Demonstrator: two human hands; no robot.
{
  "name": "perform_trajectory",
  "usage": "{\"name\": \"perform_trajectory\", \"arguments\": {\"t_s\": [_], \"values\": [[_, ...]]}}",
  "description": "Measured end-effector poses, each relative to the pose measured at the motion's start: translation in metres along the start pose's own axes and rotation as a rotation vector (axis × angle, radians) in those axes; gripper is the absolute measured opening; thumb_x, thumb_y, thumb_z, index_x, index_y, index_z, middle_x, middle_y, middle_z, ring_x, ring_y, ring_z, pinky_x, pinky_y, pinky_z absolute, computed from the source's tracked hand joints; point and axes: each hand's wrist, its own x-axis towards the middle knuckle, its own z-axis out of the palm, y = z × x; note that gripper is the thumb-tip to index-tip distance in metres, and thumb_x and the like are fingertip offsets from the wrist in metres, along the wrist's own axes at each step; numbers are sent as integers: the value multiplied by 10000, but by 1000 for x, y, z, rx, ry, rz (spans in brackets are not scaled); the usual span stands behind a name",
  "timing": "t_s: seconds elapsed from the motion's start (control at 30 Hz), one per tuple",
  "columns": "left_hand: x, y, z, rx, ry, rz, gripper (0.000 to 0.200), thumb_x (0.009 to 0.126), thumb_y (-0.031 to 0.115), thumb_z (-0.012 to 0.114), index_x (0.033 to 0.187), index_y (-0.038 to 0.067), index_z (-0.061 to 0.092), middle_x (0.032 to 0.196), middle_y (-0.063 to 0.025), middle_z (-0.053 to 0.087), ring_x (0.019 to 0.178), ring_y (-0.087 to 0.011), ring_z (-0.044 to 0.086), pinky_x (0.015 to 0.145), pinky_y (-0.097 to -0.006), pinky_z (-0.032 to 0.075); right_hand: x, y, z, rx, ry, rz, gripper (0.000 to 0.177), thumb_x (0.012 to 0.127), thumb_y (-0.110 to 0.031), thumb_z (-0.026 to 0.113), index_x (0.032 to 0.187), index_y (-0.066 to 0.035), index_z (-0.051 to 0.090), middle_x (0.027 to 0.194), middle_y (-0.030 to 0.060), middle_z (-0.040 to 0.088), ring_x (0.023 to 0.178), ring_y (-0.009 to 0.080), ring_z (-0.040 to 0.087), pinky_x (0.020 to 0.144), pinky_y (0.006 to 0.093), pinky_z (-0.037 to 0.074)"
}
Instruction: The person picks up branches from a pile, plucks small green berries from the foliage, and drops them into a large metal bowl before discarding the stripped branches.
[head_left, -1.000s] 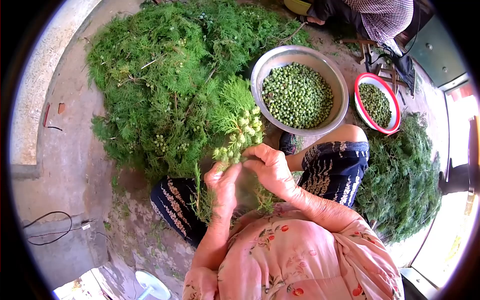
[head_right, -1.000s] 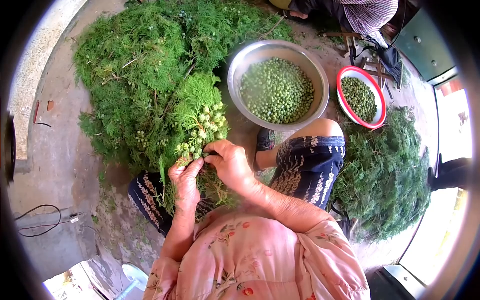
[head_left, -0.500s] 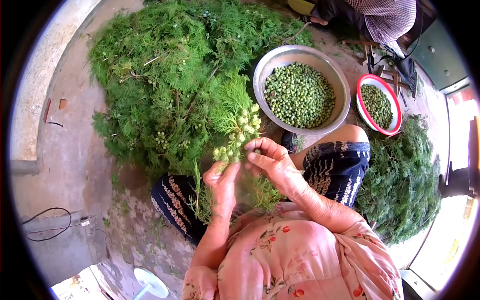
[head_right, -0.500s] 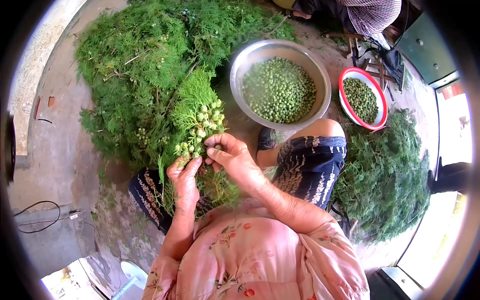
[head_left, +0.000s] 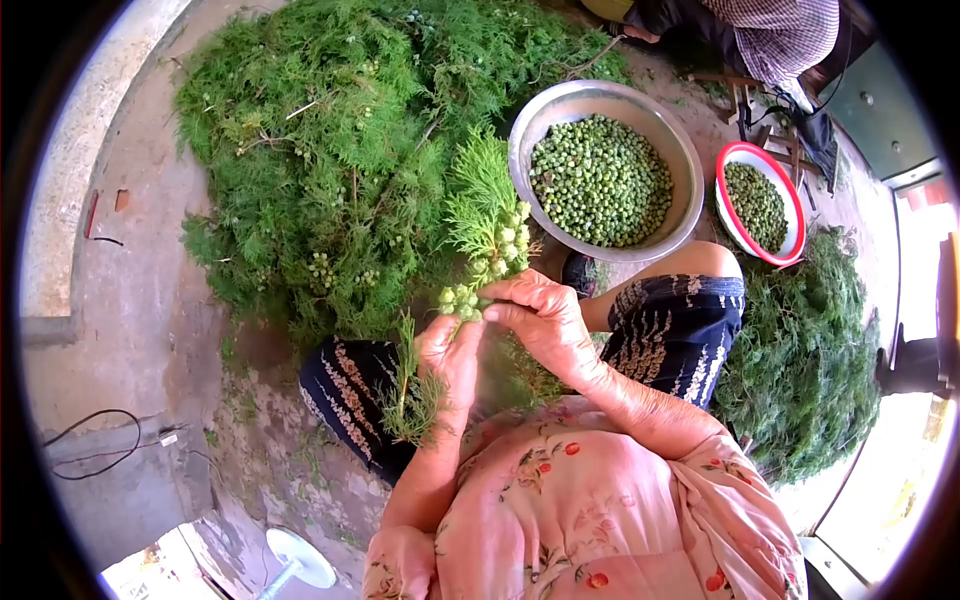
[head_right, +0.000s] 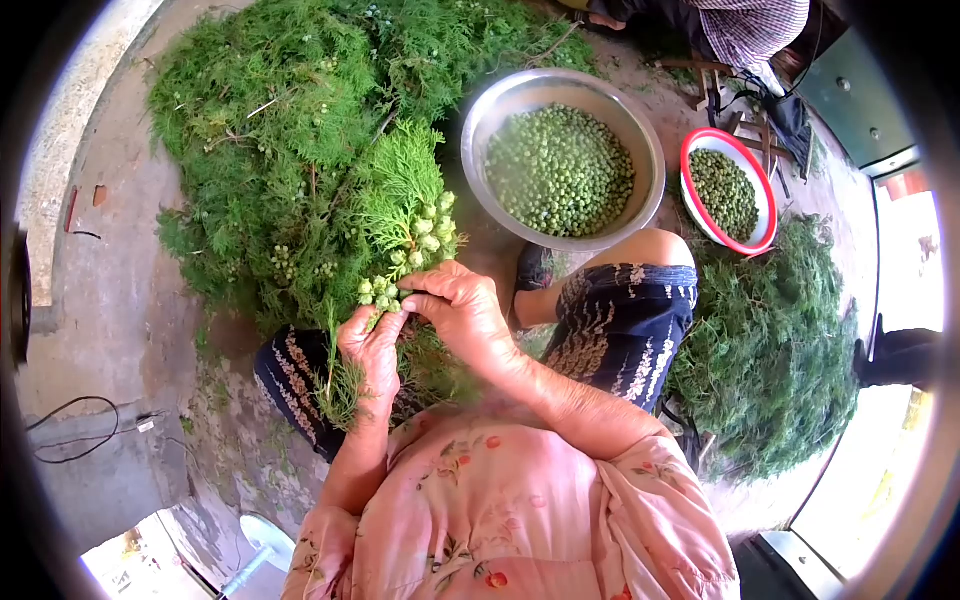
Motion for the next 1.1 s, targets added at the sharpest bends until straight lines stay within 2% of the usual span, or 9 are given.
{"name": "perform_trajectory", "arguments": {"t_s": [0.23, 0.37, 0.5, 0.57, 0.63, 0.67, 0.8, 0.97, 1.1], "values": [[-3, 21, 6, -226, 131, -182, 125, 765, -12, 640, 888, 8, 634, 828, -30, 625, 696, -102, 547, 648, -215, 434, 0, -11, -4, 487, -2, 521, 100, 821, -23, 598, 917, 6, 608, 768, 26, 595, 592, 86, 532, 542, 202, 459], [0, 13, 5, -232, 90, -119, 113, 765, -4, 647, 876, 12, 631, 856, -17, 626, 713, -83, 541, 664, -216, 433, -3, -9, -5, 488, -60, 421, 181, 836, -47, 585, 1010, -16, 543, 764, 33, 604, 612, 92, 535, 565, 219, 441], [-1, 19, 6, -10, 42, -89, 59, 785, 17, 642, 841, -2, 636, 786, -5, 619, 687, -62, 516, 650, -212, 423, -1, -14, -7, 460, -102, 424, 228, 813, -29, 619, 1022, -12, 531, 807, 13, 547, 690, 89, 547, 600, 207, 463], [1, 12, 4, 143, 36, 20, 77, 800, 70, 653, 820, -2, 635, 740, 8, 606, 654, -51, 485, 610, -217, 408, -3, -3, 2, 278, -30, 257, 204, 784, -35, 657, 971, -7, 582, 803, 2, 542, 691, 79, 536, 607, 199, 460], [-3, 23, 6, 343, 41, -44, 92, 805, 85, 652, 838, 0, 642, 743, 0, 609, 661, -51, 492, 608, -207, 408, -4, 1, 5, 33, 19, 144, 184, 771, -37, 672, 939, 0, 608, 801, 0, 545, 674, 76, 534, 593, 200, 462], [-3, 23, 6, 303, 21, -19, 104, 816, 98, 636, 855, 2, 644, 743, -10, 614, 665, -60, 504, 604, -213, 408, -4, -5, 8, 202, 83, 234, 163, 775, -47, 669, 920, 11, 623, 784, 4, 563, 615, 68, 523, 552, 203, 458], [-1, 21, 6, 134, -21, -8, 137, 835, 121, 607, 901, 8, 648, 766, -33, 629, 700, -84, 533, 630, -230, 412, -2, -16, -1, 412, 15, 545, 106, 829, -122, 628, 895, -39, 631, 661, -29, 558, 531, 60, 468, 498, 197, 374], [-2, 20, 5, 81, -5, -132, 150, 827, 131, 614, 916, 16, 652, 814, -39, 639, 750, -98, 552, 696, -236, 420, -4, -4, -7, 647, -7, 585, 107, 841, -108, 605, 923, -39, 611, 716, -5, 593, 569, 74, 514, 512, 207, 400], [0, 26, 8, -1, -7, -116, 157, 781, 97, 659, 903, -1, 650, 789, -10, 627, 682, -77, 527, 634, -205, 412, -8, -2, -10, 841, -23, 601, 91, 857, -86, 576, 930, -35, 593, 745, -1, 590, 621, 75, 539, 533, 189, 426]]}}
